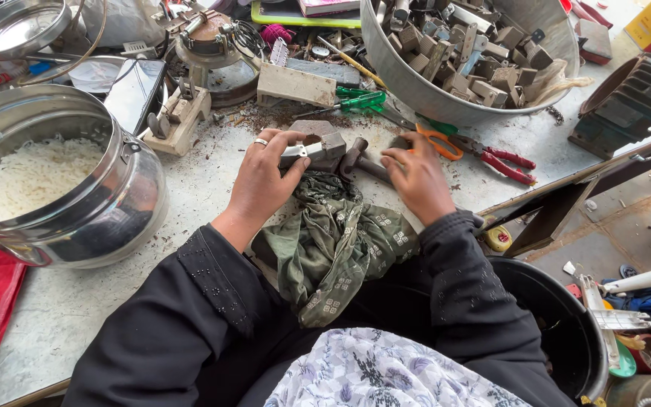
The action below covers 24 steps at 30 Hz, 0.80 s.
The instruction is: The person sits on the floor and repeatedly hammers a small metal piece placed on an anvil. They use a hammer in their right hand and hold the metal piece with their left hand, occasionally adjusting its position. A second person is visible in the background eating from a plate.
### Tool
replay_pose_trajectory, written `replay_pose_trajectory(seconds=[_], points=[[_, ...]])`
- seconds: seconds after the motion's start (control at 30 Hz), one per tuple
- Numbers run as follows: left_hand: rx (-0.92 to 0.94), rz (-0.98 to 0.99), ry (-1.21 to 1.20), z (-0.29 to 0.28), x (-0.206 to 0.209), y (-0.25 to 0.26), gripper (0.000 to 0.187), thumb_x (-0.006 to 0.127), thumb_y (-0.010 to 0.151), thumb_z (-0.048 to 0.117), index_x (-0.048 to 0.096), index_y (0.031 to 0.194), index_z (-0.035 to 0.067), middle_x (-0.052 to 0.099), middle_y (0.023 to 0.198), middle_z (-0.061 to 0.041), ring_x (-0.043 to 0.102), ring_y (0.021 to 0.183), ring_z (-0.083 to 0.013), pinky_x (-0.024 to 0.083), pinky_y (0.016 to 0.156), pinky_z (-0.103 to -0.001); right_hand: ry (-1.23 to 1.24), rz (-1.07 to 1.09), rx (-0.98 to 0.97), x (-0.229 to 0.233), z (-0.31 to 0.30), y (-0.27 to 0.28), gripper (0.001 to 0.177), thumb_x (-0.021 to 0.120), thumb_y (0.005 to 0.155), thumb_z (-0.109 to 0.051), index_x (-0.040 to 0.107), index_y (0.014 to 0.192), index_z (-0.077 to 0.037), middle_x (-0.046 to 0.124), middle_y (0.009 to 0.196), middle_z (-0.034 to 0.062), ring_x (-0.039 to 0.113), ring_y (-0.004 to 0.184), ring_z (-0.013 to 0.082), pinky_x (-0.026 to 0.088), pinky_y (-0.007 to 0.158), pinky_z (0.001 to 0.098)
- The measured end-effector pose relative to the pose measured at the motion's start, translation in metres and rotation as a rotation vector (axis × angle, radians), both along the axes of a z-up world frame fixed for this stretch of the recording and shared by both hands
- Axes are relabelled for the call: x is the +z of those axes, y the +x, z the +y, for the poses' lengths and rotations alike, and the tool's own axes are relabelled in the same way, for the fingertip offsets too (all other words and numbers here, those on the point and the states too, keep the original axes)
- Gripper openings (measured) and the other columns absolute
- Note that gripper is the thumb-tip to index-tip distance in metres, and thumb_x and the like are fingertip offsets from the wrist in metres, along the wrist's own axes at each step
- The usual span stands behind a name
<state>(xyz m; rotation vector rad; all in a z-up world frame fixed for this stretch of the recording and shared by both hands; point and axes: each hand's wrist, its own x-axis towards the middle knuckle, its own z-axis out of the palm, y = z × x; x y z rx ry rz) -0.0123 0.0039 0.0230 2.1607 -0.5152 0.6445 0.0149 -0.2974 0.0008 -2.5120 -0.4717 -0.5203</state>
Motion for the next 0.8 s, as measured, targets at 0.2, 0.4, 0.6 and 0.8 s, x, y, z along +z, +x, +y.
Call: replay_pose_trajectory(seconds=[0.2,0.4,0.6,0.8], points=[[0.032,0.008,-0.029,0.001,-0.001,0.003,0.045,0.078,0.089,0.022,0.062,0.128,0.007,0.062,0.112,-0.011,0.061,0.102,-0.0318,0.049,0.089,-0.043,0.026,-0.110,-0.183,0.002,-0.070,-0.010,0.036,0.065,0.105,-0.041,0.080,0.116,-0.010,0.067,0.117,0.0169,0.058,0.113,0.0329,0.046,0.099,0.0479],[0.020,0.039,0.025,0.004,-0.001,0.004,0.030,0.078,0.089,0.021,0.071,0.113,0.005,0.066,0.109,-0.012,0.064,0.098,-0.0332,0.051,0.087,-0.043,-0.135,-0.315,-0.462,0.012,-0.147,-0.003,0.040,0.074,0.108,-0.037,0.078,0.110,0.003,0.057,0.131,0.0311,0.046,0.121,0.0463,0.042,0.104,0.0589],[0.006,-0.019,0.015,0.001,-0.003,0.003,0.029,0.078,0.090,0.017,0.071,0.115,0.004,0.066,0.106,-0.013,0.064,0.097,-0.0353,0.050,0.086,-0.044,0.073,0.002,-0.241,0.012,-0.098,-0.028,0.041,0.073,0.095,-0.039,0.072,0.117,-0.005,0.067,0.128,0.0136,0.060,0.120,0.0298,0.051,0.101,0.0441],[0.013,-0.018,0.029,-0.001,-0.003,0.003,0.028,0.076,0.092,0.017,0.071,0.116,0.004,0.066,0.106,-0.014,0.062,0.097,-0.0355,0.049,0.087,-0.045,-0.249,-0.038,-0.066,0.003,-0.015,-0.049,0.038,0.070,0.096,-0.029,0.070,0.125,-0.004,0.065,0.100,0.0154,0.062,0.097,0.0309,0.049,0.086,0.0432]])
